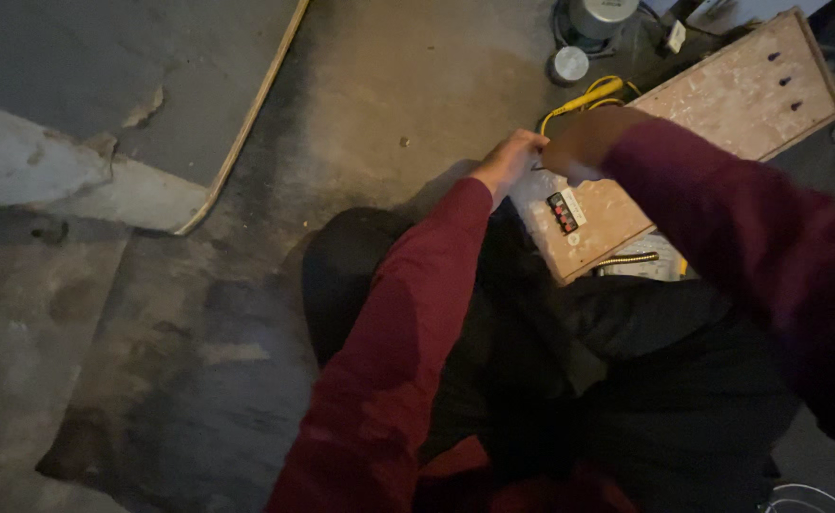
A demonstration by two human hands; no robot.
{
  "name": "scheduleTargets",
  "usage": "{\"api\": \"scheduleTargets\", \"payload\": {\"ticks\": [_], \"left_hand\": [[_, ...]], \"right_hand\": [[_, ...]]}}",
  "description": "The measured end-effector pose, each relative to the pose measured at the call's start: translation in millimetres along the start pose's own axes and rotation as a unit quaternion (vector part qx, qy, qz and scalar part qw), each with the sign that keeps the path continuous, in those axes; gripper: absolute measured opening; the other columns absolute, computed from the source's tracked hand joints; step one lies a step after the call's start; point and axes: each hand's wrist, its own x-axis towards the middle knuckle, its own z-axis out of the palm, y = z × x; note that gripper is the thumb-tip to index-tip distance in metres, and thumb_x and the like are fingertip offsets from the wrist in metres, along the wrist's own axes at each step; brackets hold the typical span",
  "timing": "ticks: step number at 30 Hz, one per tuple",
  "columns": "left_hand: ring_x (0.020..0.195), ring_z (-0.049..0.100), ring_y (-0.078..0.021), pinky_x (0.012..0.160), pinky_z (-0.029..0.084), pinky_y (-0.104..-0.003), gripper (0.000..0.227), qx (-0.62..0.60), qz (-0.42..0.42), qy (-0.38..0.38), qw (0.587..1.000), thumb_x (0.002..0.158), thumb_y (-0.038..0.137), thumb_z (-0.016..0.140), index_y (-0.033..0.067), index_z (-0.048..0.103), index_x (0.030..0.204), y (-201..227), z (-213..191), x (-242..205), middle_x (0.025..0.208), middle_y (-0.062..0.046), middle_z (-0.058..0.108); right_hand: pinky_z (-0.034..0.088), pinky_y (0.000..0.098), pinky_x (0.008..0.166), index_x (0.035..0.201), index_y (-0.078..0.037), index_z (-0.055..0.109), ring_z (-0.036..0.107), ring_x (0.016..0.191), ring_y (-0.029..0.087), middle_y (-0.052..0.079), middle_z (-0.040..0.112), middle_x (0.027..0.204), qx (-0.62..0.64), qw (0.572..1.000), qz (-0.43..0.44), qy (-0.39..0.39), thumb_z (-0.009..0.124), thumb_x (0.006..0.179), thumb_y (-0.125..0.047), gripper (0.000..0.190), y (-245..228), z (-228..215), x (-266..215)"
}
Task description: The person sits on the floor and uses a screwdriver to tighten screws on a small electronic component mounted on a wooden board. The person repeatedly adjusts the component and secures it to the board.
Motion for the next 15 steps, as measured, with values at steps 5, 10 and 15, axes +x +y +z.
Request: {"api": "scheduleTargets", "payload": {"ticks": [5,10,15], "left_hand": [[0.098,0.06,-0.0195,0.093,0.047,-0.036,0.035,0.065,-0.091,0.021,0.993,0.095,0.02,0.046,0.0097,0.069,0.119,24,11,-5,0.103,-0.007,0.067],[0.109,0.06,-0.0208,0.1,0.044,-0.036,0.038,0.172,-0.123,0.01,0.977,0.097,0.022,0.041,0.0096,0.066,0.122,55,22,-28,0.115,-0.01,0.067],[0.121,0.052,-0.0229,0.105,0.039,-0.038,0.041,0.197,-0.102,0.022,0.975,0.097,0.023,0.037,0.0127,0.061,0.129,56,26,-30,0.129,-0.012,0.061]], "right_hand": [[0.056,0.048,0.092,0.111,-0.006,0.078,0.072,0.107,0.038,0.022,0.074,0.113,0.023,0.981,0.02,0.19,0.059,0.09,-0.035,0.04,-16,15,-33],[0.06,0.0479,0.083,0.11,-0.011,0.077,0.077,0.098,0.035,0.017,0.077,0.106,-0.105,0.981,0.014,0.166,0.063,0.084,-0.027,0.034,-18,10,-63],[0.061,0.0465,0.08,0.101,-0.016,0.08,0.077,0.093,0.033,0.012,0.079,0.101,-0.166,0.967,-0.014,0.192,0.062,0.085,-0.024,0.025,-11,11,-73]]}}
